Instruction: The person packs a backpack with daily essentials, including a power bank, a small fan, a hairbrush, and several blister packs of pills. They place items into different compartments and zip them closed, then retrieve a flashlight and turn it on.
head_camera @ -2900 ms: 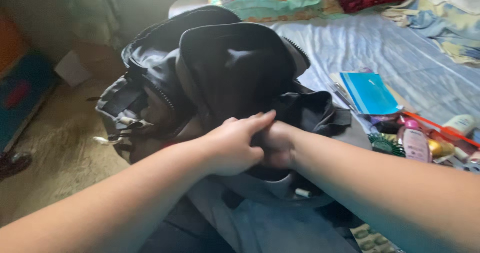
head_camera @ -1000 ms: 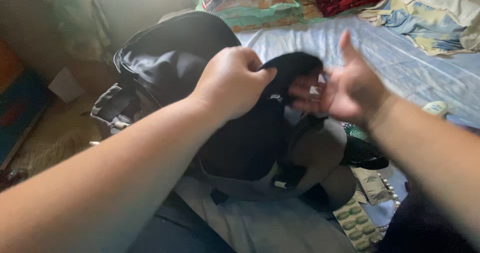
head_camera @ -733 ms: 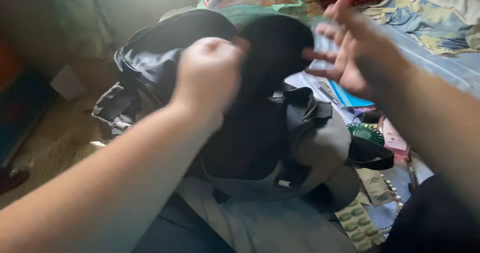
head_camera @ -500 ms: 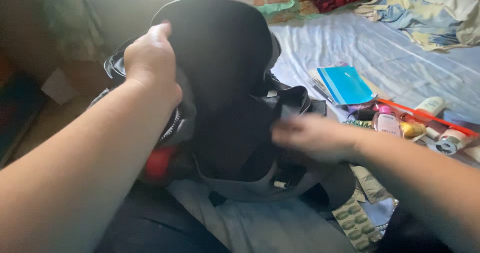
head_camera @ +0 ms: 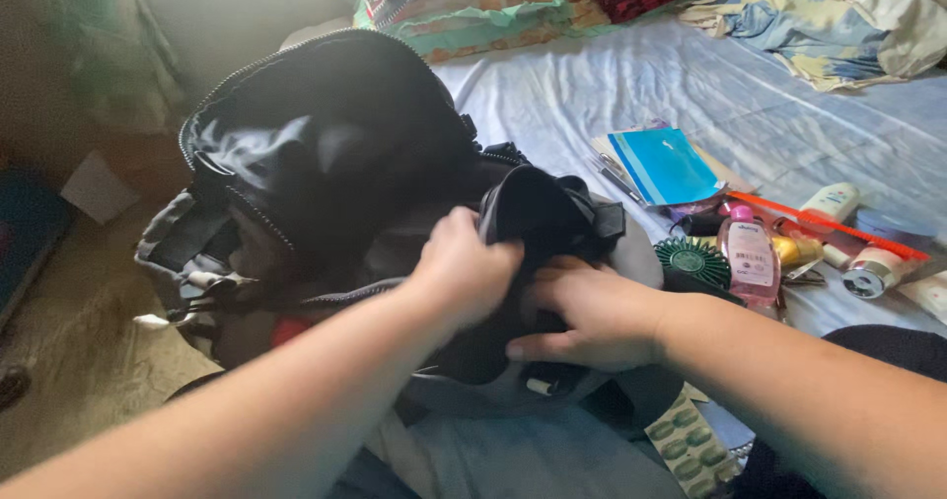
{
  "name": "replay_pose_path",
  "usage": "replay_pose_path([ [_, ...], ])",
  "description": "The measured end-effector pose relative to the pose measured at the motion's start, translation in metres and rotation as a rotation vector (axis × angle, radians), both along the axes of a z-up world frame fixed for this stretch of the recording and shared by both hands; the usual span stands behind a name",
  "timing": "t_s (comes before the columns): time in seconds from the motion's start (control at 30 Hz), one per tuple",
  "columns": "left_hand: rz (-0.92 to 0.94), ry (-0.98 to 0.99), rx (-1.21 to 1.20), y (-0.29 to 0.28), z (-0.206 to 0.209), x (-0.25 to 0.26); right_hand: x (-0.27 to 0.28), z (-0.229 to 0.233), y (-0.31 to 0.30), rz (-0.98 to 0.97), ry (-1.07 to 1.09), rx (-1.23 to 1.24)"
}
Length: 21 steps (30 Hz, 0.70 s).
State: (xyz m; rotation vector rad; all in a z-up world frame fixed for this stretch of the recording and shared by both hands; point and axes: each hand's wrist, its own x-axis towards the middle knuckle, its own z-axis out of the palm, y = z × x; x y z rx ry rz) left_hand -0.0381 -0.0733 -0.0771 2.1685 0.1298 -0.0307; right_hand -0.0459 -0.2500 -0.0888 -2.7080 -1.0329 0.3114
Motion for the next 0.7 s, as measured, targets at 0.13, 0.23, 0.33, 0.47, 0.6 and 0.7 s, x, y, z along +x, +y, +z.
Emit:
replay_pose_path([
  [0.13,-0.169,0.032,0.295,0.003,-0.019,-0.025,0.003,0.016,-0.005,-0.014,-0.081,-0.174],
  [0.23,-0.343,-0.055,0.385,0.005,-0.023,-0.044,0.007,0.025,-0.026,-0.089,-0.135,-0.206],
  [0.33,-0.416,0.027,0.341,0.003,-0.017,-0.054,0.007,0.025,-0.058,-0.161,-0.202,-0.199],
  [0.47,-0.392,-0.054,0.088,-0.011,-0.009,-0.059,0.008,0.022,-0.076,-0.342,0.097,0.037],
  [0.6,-0.463,-0.071,0.143,-0.018,-0.009,-0.049,0.020,0.028,-0.063,-0.642,0.078,0.337],
  [0.7,-0.574,-0.024,0.128,-0.005,-0.009,-0.027,0.022,0.025,-0.050,-0.373,-0.250,0.438],
])
